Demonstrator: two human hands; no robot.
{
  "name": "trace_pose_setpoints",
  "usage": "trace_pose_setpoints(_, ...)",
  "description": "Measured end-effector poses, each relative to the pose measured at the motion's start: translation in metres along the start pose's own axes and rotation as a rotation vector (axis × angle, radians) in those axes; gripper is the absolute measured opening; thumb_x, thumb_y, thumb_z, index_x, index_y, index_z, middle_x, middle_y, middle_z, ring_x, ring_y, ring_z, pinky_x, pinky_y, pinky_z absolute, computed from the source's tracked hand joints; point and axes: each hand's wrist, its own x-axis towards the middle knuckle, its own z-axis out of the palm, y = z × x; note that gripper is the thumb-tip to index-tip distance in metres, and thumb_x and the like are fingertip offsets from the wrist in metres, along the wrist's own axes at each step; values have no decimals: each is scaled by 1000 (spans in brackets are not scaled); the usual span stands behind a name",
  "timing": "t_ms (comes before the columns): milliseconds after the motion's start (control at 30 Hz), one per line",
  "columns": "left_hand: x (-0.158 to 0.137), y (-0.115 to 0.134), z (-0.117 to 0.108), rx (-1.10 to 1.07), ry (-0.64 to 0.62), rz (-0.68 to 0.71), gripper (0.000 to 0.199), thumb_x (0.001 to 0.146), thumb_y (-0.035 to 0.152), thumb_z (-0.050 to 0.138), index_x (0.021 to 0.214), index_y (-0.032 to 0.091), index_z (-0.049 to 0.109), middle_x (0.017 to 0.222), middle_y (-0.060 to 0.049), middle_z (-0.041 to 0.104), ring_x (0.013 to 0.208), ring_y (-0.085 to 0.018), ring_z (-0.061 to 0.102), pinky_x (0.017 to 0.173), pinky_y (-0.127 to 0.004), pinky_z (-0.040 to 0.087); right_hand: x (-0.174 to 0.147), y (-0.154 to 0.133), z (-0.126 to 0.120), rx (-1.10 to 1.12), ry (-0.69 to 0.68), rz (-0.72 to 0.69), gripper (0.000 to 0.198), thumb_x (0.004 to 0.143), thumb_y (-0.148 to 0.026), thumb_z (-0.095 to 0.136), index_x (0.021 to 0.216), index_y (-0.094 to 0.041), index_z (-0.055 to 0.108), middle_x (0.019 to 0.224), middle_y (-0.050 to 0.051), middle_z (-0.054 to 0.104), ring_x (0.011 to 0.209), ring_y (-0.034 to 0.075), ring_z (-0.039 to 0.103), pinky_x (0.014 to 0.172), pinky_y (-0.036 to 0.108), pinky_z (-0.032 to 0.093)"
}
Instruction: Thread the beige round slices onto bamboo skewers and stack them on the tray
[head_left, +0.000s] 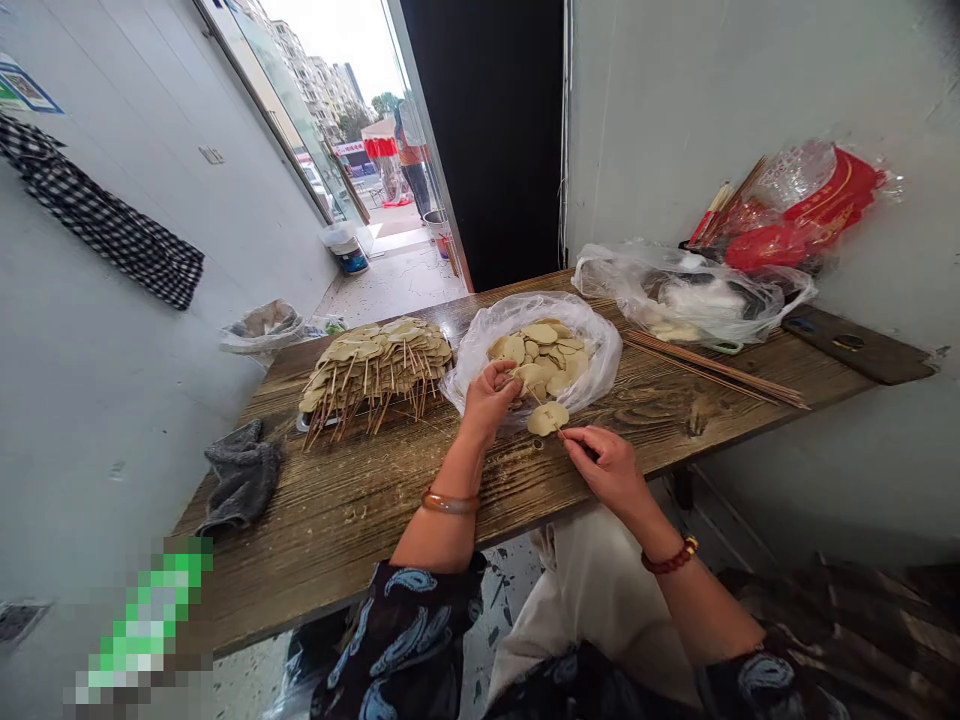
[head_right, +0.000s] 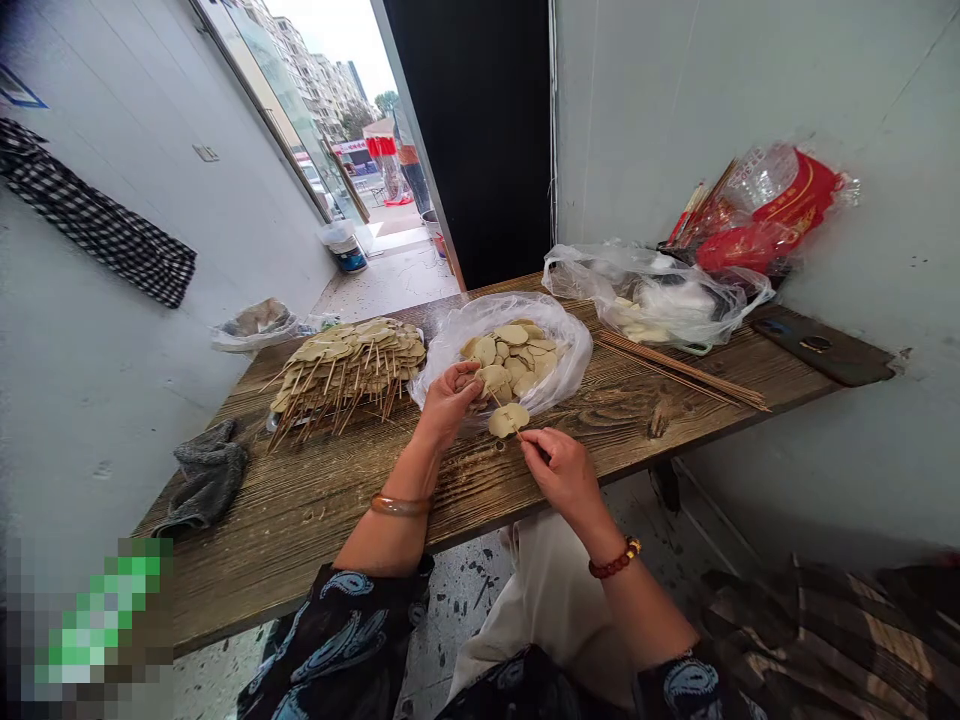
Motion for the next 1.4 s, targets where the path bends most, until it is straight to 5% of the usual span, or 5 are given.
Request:
trace_pose_setpoints(400,-12,6,15,-49,-187,-98,48,61,34,77,102,13,62,67,2,60,60,-7,51,58,-20,39,1,-4,-1,52,88,52,19,87,-25,51,89,-21,70,86,5,72,79,18,66,71,29,51)
trace_pose_setpoints(667,-11,5,12,-169,-121,-137,39,60,44,77,85,14,69,75,-1,62,67,-10,52,61,-23,45,1,-8,-5,69,81,66,18,87,-25,52,89,-21,69,85,4,72,78,18,66,71,30,50)
trace_pose_setpoints(1000,-6,-1,11,93,-39,23,31,66,44,70,65,13,65,54,4,46,52,-6,33,49,-21,24,0,-7,-4,59,41,17,18,88,-25,51,90,-21,69,85,5,71,79,18,66,72,30,50)
trace_pose_setpoints(1400,-13,2,18,121,-145,-17,31,65,43,72,64,13,63,56,3,49,53,-6,37,49,-20,27,2,-8,-3,46,81,31,20,87,-26,50,88,-21,69,83,5,71,76,18,65,70,30,50)
